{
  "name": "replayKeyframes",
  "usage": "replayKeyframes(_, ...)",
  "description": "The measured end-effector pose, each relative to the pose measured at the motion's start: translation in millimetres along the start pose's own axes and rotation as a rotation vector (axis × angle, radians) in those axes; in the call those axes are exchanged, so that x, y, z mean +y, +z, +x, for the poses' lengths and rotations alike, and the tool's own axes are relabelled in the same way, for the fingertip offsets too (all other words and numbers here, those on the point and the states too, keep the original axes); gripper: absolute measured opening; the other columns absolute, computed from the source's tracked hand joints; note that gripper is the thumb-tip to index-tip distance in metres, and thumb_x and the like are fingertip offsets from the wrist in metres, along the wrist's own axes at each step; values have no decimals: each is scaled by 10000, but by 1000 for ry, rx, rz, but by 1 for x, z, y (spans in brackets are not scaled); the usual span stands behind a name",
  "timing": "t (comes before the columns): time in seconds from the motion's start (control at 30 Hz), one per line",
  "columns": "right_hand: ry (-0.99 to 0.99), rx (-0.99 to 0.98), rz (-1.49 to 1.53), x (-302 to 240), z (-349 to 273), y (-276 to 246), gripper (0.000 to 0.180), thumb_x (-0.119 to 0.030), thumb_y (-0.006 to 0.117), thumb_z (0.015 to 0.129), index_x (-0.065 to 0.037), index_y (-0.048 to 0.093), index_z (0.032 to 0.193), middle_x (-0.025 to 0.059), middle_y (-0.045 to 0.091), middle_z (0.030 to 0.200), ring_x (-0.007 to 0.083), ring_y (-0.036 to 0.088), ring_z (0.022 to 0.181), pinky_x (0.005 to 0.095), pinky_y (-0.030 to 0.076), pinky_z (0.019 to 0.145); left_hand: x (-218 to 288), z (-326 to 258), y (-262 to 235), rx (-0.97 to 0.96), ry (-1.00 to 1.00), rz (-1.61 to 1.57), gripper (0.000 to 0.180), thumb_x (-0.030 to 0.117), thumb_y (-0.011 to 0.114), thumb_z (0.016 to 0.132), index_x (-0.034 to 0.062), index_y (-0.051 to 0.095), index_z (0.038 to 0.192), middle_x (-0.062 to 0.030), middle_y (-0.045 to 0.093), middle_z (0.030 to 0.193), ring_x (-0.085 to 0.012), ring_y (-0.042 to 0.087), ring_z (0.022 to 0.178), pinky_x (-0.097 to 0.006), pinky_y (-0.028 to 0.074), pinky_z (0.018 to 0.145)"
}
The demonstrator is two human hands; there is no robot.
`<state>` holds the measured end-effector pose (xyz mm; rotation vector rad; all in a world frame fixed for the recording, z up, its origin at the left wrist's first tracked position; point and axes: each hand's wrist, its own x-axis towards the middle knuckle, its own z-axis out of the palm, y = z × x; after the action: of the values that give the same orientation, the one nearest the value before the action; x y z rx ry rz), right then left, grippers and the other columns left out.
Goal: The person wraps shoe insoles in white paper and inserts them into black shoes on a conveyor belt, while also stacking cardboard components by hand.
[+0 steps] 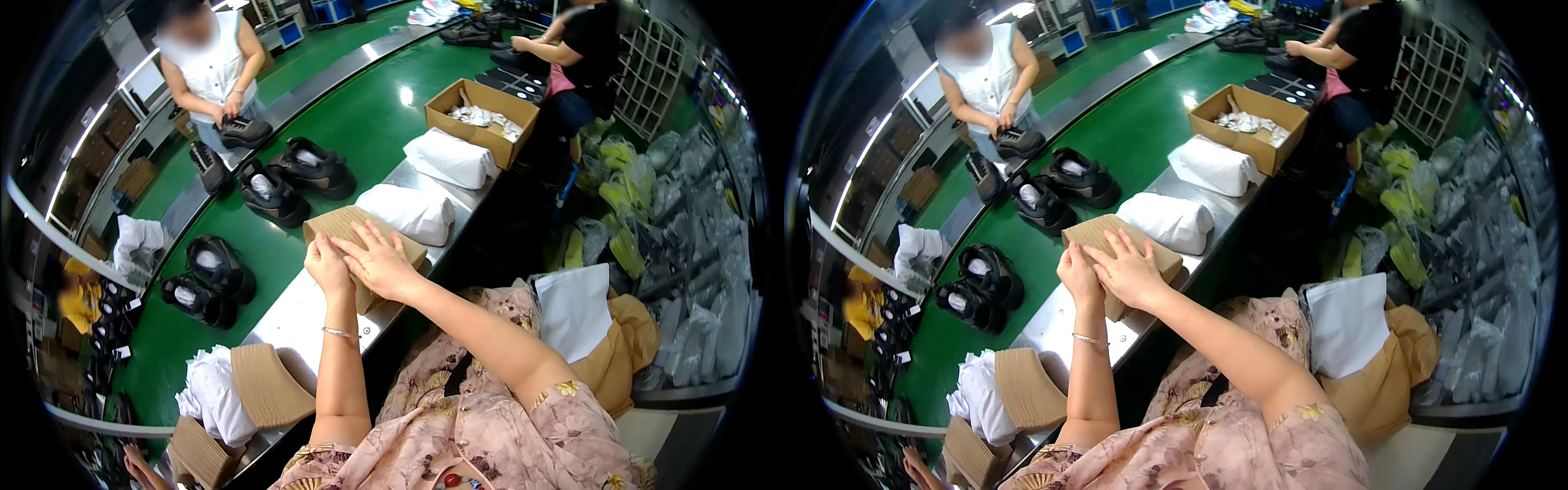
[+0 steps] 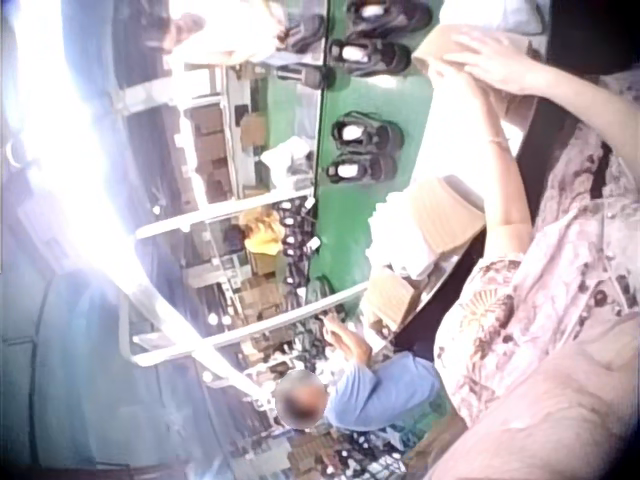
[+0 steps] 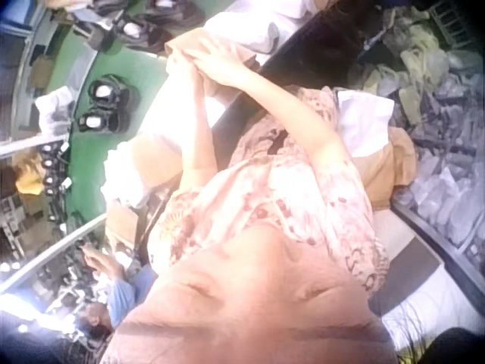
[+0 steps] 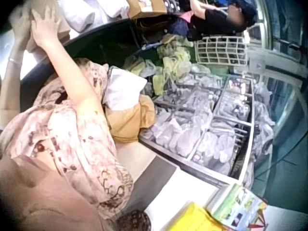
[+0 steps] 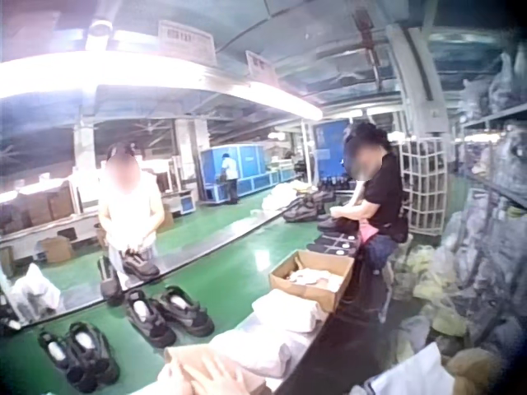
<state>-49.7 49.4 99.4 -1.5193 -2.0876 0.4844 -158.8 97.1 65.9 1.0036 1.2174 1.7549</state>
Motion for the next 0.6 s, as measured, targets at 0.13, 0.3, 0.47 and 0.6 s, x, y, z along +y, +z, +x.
replayKeyframes(0.13, 8, 5, 17, -6, -3, 5, 419, -380, 344, 953, -292, 376, 1362, 144, 232, 1456, 339, 166, 1364, 622, 125, 1036, 18, -15, -7, 194, 221, 255, 292, 149, 448, 942, -7, 480, 697, 12, 476, 621, -58, 395, 583, -245, 343, 510)
replayKeyframes(0.3, 0, 39, 15, 6, -2, 4, 427, -391, 340, 954, -288, 370, 1368, 162, 252, 1444, 362, 187, 1353, 622, 132, 1029, 89, -49, -21, 408, 719, 632, 197, 126, 451, 943, -46, 537, 897, -73, 551, 787, -154, 496, 703, -285, 431, 625)
replayKeyframes(0.47, -77, 364, 434, 9, -4, -20, 518, -417, 414, 926, 2, 510, 1215, 193, 464, 1277, 340, 414, 1219, 525, 257, 1009, 177, -63, -28, 226, 465, -253, 201, 202, 489, 951, 16, 564, 953, -53, 598, 899, -133, 563, 809, -262, 477, 733)
replayKeyframes(0.6, -128, 182, 1339, 26, -71, -104, 727, -544, 471, 880, -9, 330, 1351, 188, 420, 1316, 255, 404, 1237, 350, 328, 1004, 150, -92, 8, -314, 160, -433, 239, 241, 475, 954, 46, 564, 1060, -72, 608, 1048, -149, 582, 925, -293, 502, 792)
